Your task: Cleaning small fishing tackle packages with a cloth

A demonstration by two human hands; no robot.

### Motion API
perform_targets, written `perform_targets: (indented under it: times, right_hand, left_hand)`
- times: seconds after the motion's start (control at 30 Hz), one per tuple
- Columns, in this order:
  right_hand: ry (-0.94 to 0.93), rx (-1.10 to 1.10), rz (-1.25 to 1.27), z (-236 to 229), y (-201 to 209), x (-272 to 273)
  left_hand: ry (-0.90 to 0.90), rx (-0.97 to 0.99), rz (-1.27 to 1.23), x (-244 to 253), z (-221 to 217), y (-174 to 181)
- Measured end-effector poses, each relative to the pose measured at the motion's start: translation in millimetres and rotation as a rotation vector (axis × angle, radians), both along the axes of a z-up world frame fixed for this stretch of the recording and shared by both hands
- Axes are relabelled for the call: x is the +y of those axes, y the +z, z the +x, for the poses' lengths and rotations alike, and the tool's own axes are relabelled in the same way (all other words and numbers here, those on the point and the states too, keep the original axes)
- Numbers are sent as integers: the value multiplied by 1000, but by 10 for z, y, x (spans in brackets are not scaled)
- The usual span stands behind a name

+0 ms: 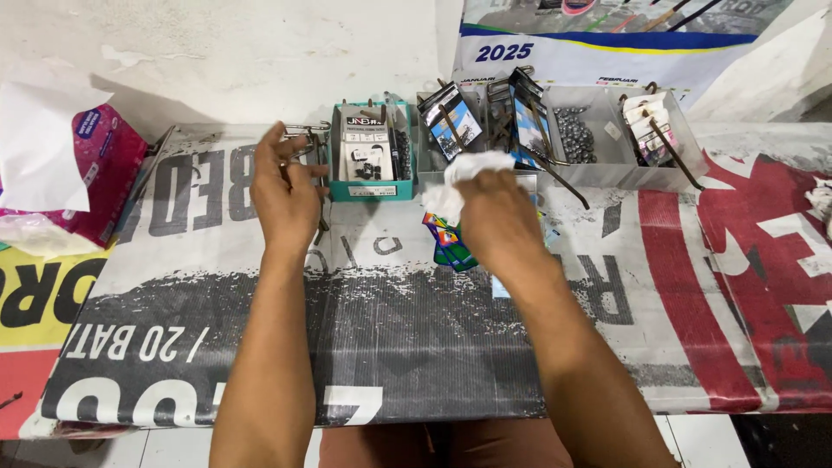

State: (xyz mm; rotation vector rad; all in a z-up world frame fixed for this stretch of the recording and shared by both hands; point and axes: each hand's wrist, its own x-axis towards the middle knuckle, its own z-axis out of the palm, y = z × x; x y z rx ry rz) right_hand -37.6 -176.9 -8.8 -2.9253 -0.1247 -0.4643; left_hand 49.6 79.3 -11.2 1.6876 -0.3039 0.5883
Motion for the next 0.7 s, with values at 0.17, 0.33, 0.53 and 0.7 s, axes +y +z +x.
perform_targets:
  times: [0.17, 0.33, 0.53, 0.7]
  right_hand:
    - [-20, 435, -116, -159, 298, 301]
    - [6, 512, -104, -130, 164, 335]
    - [51, 397, -159, -133, 4, 431]
    - [158, 248, -146, -176, -37, 542]
  left_hand:
    - [-8, 1, 56, -47, 29, -14]
    - [-32, -17, 114, -85, 1, -16]
    - [-63, -48, 163, -136, -95, 63]
    - [-91, -77, 189, -193, -137, 85]
